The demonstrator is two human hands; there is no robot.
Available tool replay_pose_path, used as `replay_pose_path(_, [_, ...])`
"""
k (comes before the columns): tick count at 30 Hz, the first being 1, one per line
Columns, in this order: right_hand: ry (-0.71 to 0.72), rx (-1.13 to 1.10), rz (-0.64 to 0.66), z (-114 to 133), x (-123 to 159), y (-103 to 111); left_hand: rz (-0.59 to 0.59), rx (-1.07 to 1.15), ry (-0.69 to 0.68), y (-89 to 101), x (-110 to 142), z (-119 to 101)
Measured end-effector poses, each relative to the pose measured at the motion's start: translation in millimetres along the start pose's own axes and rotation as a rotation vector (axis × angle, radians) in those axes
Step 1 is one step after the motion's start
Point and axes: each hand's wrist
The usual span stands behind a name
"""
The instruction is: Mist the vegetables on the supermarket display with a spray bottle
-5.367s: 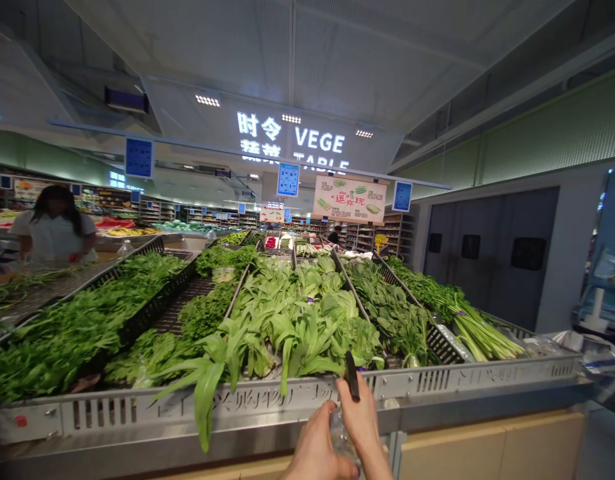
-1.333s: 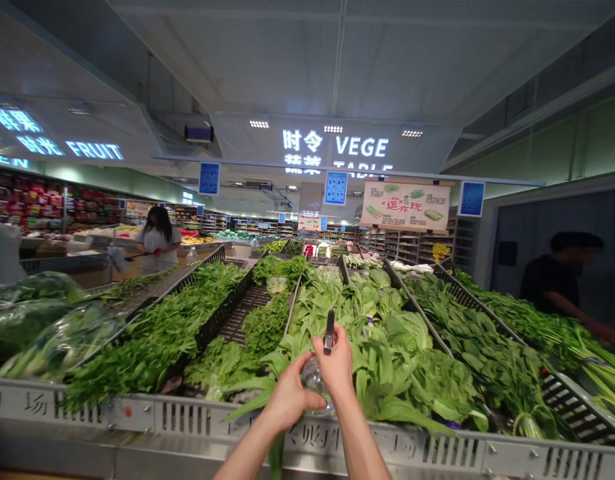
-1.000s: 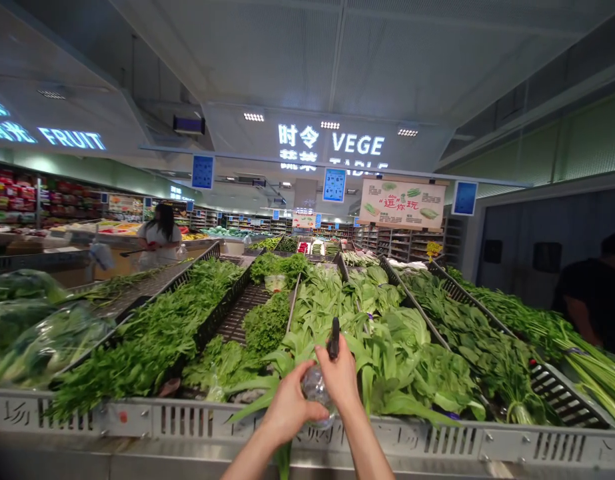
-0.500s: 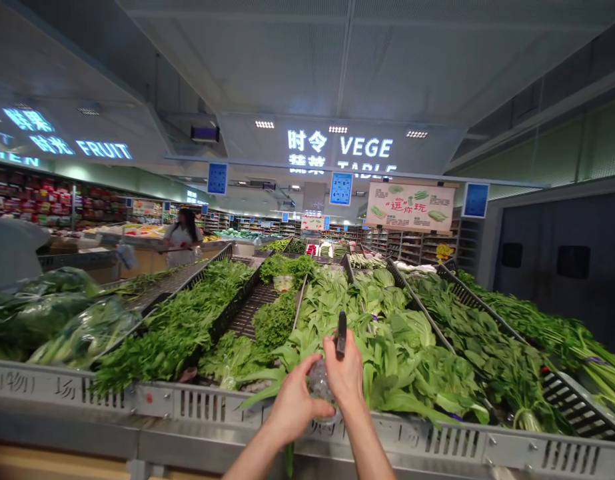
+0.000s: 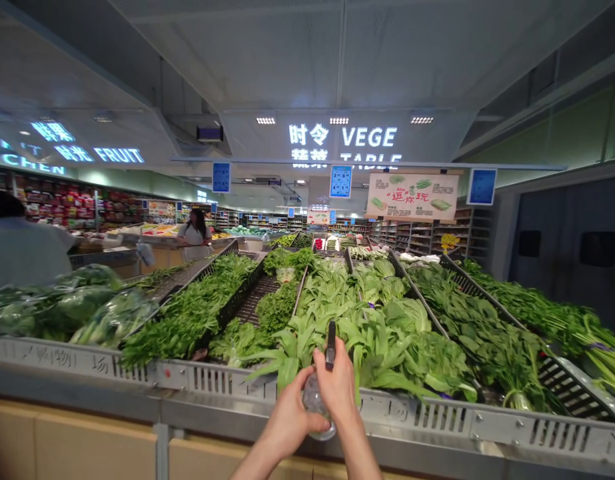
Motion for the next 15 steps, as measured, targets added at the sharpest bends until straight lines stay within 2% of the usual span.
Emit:
replay_pose_path(3, [-0.016,0.006,0.016,-3.8,10.1,-2.1,0.012,-0.001,0.026,-0.1,8.7,3.8])
replay_pose_path(8, [0.003,0.018,0.02,7.2,17.9,3.5,0.042,-0.001,0.0,4.1,16.8,-1.2])
replay_pose_path(15, [-0.054,0.042,0.023,15.4,29.4,-1.3,0.039,-0.107,-0.036,19.3,29.1,-3.0])
Point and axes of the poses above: each hand's wrist, its own x-axis away from the middle knuckle, its own y-axis out of the back of the hand, z = x × y, and after that the axes turned 5 degrees about -y, right-handed
